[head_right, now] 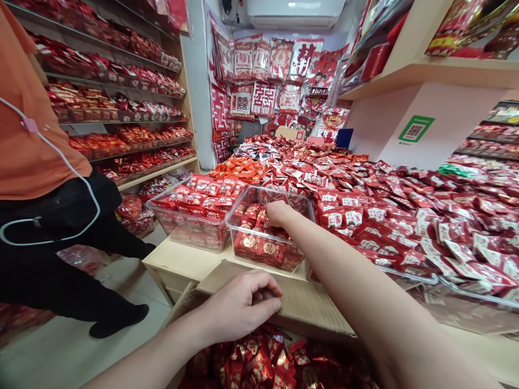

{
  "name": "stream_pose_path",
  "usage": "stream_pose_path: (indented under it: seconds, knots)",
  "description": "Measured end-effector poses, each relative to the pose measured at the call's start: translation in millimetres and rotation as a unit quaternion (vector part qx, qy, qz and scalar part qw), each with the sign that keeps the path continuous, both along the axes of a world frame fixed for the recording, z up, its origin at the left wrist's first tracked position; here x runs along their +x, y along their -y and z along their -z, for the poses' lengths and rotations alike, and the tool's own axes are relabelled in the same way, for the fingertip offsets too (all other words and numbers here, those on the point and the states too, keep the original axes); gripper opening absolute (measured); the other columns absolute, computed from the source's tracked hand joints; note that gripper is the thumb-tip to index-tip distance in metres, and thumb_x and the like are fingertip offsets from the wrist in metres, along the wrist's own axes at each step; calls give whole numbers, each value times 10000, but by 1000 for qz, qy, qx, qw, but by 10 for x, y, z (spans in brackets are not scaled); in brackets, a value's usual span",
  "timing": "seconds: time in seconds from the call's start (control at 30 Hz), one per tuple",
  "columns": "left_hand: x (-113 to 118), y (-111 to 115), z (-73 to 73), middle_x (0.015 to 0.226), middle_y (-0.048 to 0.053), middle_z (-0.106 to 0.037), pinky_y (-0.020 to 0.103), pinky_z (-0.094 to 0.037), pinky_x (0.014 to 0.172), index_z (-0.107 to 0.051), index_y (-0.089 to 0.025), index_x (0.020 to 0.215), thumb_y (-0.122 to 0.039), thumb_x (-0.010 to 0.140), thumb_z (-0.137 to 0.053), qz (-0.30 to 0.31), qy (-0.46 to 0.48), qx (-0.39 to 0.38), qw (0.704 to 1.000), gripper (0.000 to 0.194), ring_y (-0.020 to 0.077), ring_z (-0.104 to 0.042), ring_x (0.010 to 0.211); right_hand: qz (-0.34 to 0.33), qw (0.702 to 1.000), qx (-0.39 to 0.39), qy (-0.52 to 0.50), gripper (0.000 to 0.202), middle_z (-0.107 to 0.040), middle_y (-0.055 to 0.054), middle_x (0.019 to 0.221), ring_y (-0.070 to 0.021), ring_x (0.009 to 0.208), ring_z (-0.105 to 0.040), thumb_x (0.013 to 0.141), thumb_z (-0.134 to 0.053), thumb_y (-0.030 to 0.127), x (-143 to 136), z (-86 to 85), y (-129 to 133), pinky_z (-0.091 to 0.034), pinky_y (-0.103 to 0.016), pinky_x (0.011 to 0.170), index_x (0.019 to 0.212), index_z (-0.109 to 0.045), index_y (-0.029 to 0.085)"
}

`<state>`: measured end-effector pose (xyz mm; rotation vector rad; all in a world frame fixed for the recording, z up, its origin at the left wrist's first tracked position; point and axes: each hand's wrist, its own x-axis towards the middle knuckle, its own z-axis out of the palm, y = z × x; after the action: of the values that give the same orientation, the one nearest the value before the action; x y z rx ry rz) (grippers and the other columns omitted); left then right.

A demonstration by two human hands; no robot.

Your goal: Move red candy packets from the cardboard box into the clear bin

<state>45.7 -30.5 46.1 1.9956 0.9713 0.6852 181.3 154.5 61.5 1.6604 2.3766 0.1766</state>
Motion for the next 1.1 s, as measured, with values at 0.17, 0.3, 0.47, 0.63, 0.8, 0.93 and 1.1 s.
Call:
stream_pose_path:
  seconds: [0.17, 0.3, 0.47, 0.63, 0.8, 0.93, 1.1]
  knots:
    - [0, 1, -3, 673, -5, -564, 211, -383, 600, -568, -180, 784, -239, 712, -469, 1, 2, -9, 1000, 136, 122, -515, 654, -8, 1000, 10, -16, 467, -584, -138, 1031, -247, 949, -546, 672, -593, 342, -73, 75, -97, -422, -292, 735, 1083, -494, 144]
    - [2, 4, 9, 685, -14, -564, 205, -383, 615, -563, -188, 787, -242, 713, -474, -3, 1, -8, 1000, 128, 112, -517, 657, -22, 999, 13, -25, 488, -585, -136, 1035, -246, 949, -548, 642, -622, 294, -82, 82, -112, -415, -283, 755, 1080, -484, 129]
    - [-4, 8, 8, 696, -15, -569, 207, -381, 628, -564, -193, 784, -246, 717, -472, 0, -5, 1, 1000, 126, 114, -520, 669, -24, 999, 7, -28, 612, -585, -134, 1050, -247, 958, -545, 591, -661, 279, -56, 30, -59, -418, -270, 761, 1143, -456, 112]
    - [-9, 5, 13, 691, -16, -569, 204, -378, 620, -566, -194, 790, -248, 718, -475, -1, -7, 3, 1000, 128, 111, -518, 666, -16, 999, 6, -32, 558, -592, -133, 1045, -238, 929, -557, 627, -625, 273, -34, -112, 28, -428, -259, 735, 1137, -485, 94]
    - [-20, -11, 33, 689, -17, -572, 200, -381, 603, -572, -191, 810, -259, 734, -464, 12, -5, -5, 1000, 149, 102, -517, 643, -42, 998, 29, -46, 323, -617, -109, 992, -226, 913, -556, 709, -527, 237, -28, -348, 198, -411, -275, 752, 1010, -586, 134]
    - [-47, -45, 25, 712, -11, -580, 206, -384, 585, -564, -178, 810, -286, 754, -452, 28, 0, -28, 999, 165, 102, -516, 638, -99, 973, 92, -188, 225, -641, -58, 874, -171, 786, -573, 747, -486, 266, 24, -513, 726, -416, -262, 696, 902, -618, 170]
    - [-6, -122, 61, 697, 7, -580, 215, -407, 599, -517, -149, 740, -285, 748, -496, 21, 94, -74, 993, 138, 94, -526, 641, -132, 903, 112, -394, 169, -551, 13, 574, -84, 491, -470, 749, -508, 314, 191, -662, 1848, -357, -201, 462, 684, -578, 175]
